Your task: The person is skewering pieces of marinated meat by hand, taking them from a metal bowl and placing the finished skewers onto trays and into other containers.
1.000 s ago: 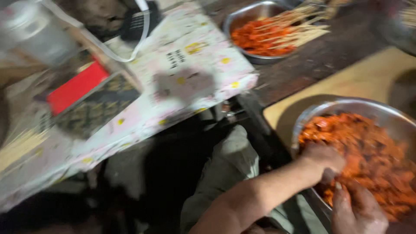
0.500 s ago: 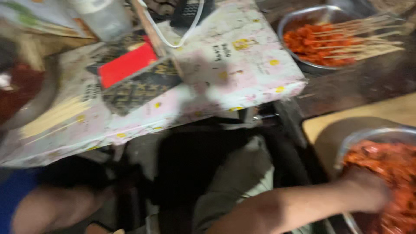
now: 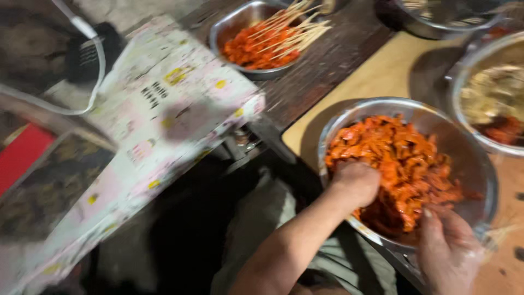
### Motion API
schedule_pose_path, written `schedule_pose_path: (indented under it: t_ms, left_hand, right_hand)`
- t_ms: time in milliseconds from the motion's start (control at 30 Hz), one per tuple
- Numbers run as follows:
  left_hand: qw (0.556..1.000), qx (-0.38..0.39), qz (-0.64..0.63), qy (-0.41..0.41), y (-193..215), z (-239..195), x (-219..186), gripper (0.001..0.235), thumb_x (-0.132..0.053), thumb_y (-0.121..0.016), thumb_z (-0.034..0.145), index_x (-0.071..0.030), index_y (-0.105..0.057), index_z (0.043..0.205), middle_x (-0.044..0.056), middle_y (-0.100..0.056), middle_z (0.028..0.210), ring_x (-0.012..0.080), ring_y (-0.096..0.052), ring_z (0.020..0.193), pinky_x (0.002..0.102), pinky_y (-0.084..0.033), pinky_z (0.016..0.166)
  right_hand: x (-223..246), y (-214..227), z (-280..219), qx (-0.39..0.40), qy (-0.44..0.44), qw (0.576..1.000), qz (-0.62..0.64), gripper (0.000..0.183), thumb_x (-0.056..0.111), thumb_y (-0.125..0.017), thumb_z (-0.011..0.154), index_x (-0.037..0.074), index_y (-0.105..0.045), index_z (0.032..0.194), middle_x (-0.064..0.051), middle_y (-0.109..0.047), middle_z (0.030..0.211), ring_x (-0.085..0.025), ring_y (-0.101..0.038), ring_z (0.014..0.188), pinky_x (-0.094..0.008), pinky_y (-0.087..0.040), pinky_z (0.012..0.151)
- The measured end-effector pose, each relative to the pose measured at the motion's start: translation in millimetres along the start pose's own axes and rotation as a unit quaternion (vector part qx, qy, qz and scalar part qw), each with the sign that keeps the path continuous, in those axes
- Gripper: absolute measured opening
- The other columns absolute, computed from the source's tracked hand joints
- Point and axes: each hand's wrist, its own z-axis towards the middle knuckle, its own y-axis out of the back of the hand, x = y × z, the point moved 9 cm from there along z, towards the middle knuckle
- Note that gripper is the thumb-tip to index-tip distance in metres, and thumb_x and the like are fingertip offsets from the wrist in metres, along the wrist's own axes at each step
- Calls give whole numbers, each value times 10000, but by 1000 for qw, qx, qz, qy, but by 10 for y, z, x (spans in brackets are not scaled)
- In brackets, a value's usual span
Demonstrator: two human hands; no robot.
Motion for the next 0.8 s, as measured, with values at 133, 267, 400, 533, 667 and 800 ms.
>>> schedule_pose_path:
  t_ms: [133,267,400,533,667,800]
  left_hand:
    - [1000,12,13,18,-137,112,137,248,-178,-609,841,-140,-792,1005,102,-752,1090,302,-720,1036,494,-563,859]
    - [999,21,11,42,-236,-25,180,264,-185,-602,851,-149,-790,1033,87,-746,1129,287,-716,1067,481,-567,874]
    - [999,20,4,40,-255,22,-32,281,-192,-594,861,-158,-788,1060,72,-741,1168,272,-713,1098,467,-572,889]
    - [999,18,6,50,-182,54,-39,297,-198,-586,870,-167,-786,1088,57,-736,1206,257,-710,1130,454,-576,904]
    - [998,18,7,62,-144,-9,36,314,-205,-578,880,-175,-784,1116,42,-731,1245,242,-706,1161,441,-580,919]
    - [998,18,14,63,-153,-32,35,316,-204,-585,871,-181,-790,1111,35,-737,1245,236,-712,1162,432,-581,931]
  right_hand:
    - [323,-339,-162,57,82,994,-38,133,70,-687,1099,-52,-703,1148,-85,-703,920,-96,-632,832,-240,-511,816]
    - [688,-764,-364,139,130,981,-26,117,41,-669,1100,-68,-704,1121,-84,-707,934,-104,-637,852,-240,-517,810]
    - [909,-922,-621,171,168,971,-5,117,40,-672,1061,-55,-720,1108,-77,-723,959,-105,-643,880,-247,-530,836]
    - [928,-1037,-938,236,155,956,85,209,72,-642,1011,-29,-692,1187,-66,-732,1108,-102,-658,1002,-257,-531,926]
    - [749,-919,-930,223,90,967,82,202,79,-652,1048,-23,-714,1212,-61,-717,1007,-81,-597,875,-238,-499,806]
    - [737,-749,-928,196,86,974,78,186,91,-632,1097,-26,-711,1219,-64,-681,868,-56,-583,761,-220,-488,754]
